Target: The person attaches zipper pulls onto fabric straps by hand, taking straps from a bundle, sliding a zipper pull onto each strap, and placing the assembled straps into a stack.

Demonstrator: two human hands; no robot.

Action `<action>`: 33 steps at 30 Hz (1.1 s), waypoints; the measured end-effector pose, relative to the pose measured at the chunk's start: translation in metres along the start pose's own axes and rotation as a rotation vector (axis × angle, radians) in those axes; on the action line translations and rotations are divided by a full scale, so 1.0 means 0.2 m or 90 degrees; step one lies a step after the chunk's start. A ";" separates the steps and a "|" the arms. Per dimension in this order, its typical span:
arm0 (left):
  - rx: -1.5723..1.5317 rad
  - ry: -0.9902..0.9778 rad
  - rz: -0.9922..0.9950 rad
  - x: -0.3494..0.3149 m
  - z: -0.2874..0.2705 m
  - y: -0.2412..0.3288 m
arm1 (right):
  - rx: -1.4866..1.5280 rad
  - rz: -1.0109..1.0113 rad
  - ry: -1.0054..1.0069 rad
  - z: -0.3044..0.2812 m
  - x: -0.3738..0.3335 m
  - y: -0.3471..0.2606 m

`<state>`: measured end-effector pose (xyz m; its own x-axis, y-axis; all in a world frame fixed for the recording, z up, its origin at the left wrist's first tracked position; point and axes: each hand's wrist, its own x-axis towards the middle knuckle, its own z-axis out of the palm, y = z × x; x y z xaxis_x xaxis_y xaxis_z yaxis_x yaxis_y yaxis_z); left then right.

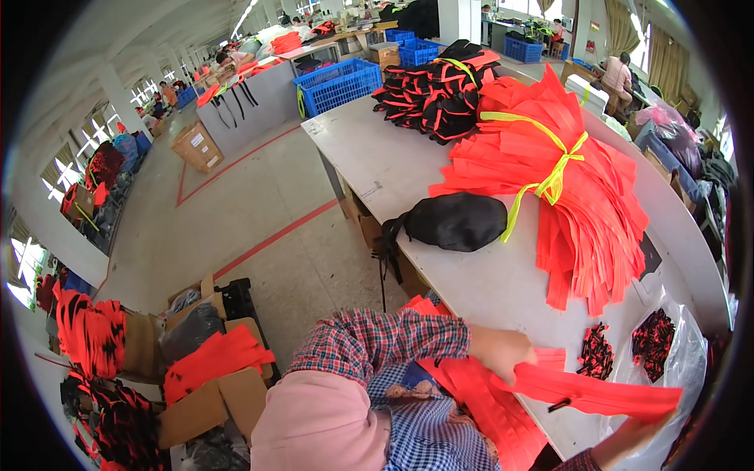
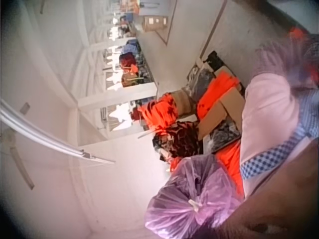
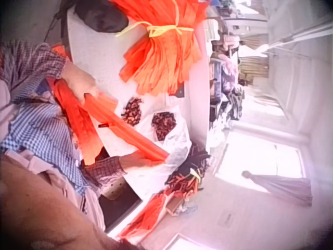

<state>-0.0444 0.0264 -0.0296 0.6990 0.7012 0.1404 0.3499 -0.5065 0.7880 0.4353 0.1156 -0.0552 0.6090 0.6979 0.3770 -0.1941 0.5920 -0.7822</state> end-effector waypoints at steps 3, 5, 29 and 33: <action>0.043 -0.063 -0.025 -0.03 -0.14 -0.10 | -0.112 -0.106 0.029 -0.02 -0.04 -0.13; 0.064 -0.058 -0.016 -0.08 -0.28 -0.10 | -0.230 -0.219 0.057 -0.02 -0.09 -0.33; -0.258 0.384 -0.253 -0.28 -0.48 0.11 | 0.805 0.389 -0.935 1.16 -0.91 -0.92; -0.206 0.381 -0.237 -0.23 -0.42 0.19 | 0.827 0.476 -0.921 1.17 -0.95 -0.99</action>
<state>-0.1160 0.0180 0.0445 0.0824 0.9949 0.0589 0.2322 -0.0767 0.9696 0.1779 -0.0388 0.1437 -0.6031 0.2446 0.7593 -0.7603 -0.4643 -0.4543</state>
